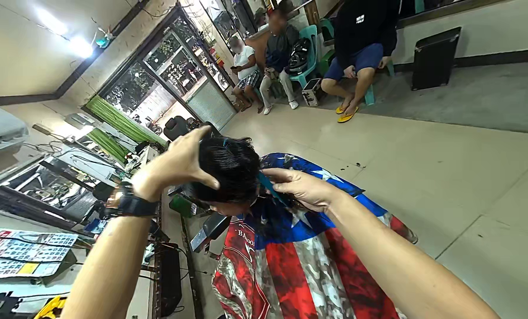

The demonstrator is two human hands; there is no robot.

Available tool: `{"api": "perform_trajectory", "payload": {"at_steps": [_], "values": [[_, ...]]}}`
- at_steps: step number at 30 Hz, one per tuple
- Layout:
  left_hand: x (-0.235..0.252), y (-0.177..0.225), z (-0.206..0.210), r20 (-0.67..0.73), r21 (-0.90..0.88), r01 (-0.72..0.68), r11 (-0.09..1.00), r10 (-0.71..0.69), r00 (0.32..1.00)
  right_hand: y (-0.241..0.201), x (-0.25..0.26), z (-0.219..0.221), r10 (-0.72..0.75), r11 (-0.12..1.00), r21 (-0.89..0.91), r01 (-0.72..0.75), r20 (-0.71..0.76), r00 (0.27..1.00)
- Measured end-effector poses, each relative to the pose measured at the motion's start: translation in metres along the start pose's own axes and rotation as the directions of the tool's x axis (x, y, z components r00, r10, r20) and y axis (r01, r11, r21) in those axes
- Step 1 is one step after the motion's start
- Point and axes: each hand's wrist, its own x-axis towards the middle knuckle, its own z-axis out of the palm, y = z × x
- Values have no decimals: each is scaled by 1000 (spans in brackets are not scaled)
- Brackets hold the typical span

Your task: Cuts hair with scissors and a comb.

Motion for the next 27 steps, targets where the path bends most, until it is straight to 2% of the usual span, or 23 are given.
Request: {"api": "perform_trajectory", "payload": {"at_steps": [2, 7, 8, 10, 12, 13, 16, 18, 21, 23, 25, 27], "values": [[11, 8, 24, 13, 152, -80, 985, 79, 997, 1, -1, -2, -28, 999, -26, 28, -2, 1000], [50, 20, 48, -8, 254, -326, 911, 339, 941, -1, -10, -9, -142, 974, -186, 128, -61, 988], [53, 22, 47, 24, 297, -384, 874, 395, 919, -1, -10, -13, -184, 966, -205, 160, -102, 978], [54, 28, 48, 88, 382, -468, 797, 472, 877, 2, 0, -21, -249, 951, -250, 180, -281, 927], [51, 31, 48, 150, 414, -535, 736, 525, 838, 7, 23, -23, -296, 923, -364, 129, -452, 842], [49, 32, 47, 170, 436, -558, 706, 544, 822, 8, 34, -20, -330, 892, -440, 101, -481, 812], [48, 35, 47, 183, 479, -608, 633, 606, 774, 11, 54, -3, -505, 698, -708, 104, -384, 773], [49, 39, 46, 193, 498, -627, 599, 629, 753, 20, 55, 8, -582, 614, -774, 152, -316, 749], [58, 48, 43, 221, 512, -637, 577, 628, 747, 30, 38, 20, -515, 688, -699, 197, -279, 811], [69, 54, 43, 242, 493, -611, 620, 576, 781, 27, 24, 28, -328, 830, -538, 146, -261, 908], [80, 67, 43, 312, 495, -504, 708, 396, 863, 18, 16, 31, -84, 972, -233, 38, -192, 978], [89, 78, 38, 357, 500, -378, 779, 212, 910, 11, 15, 30, 53, 998, 37, -49, -99, 994]]}}
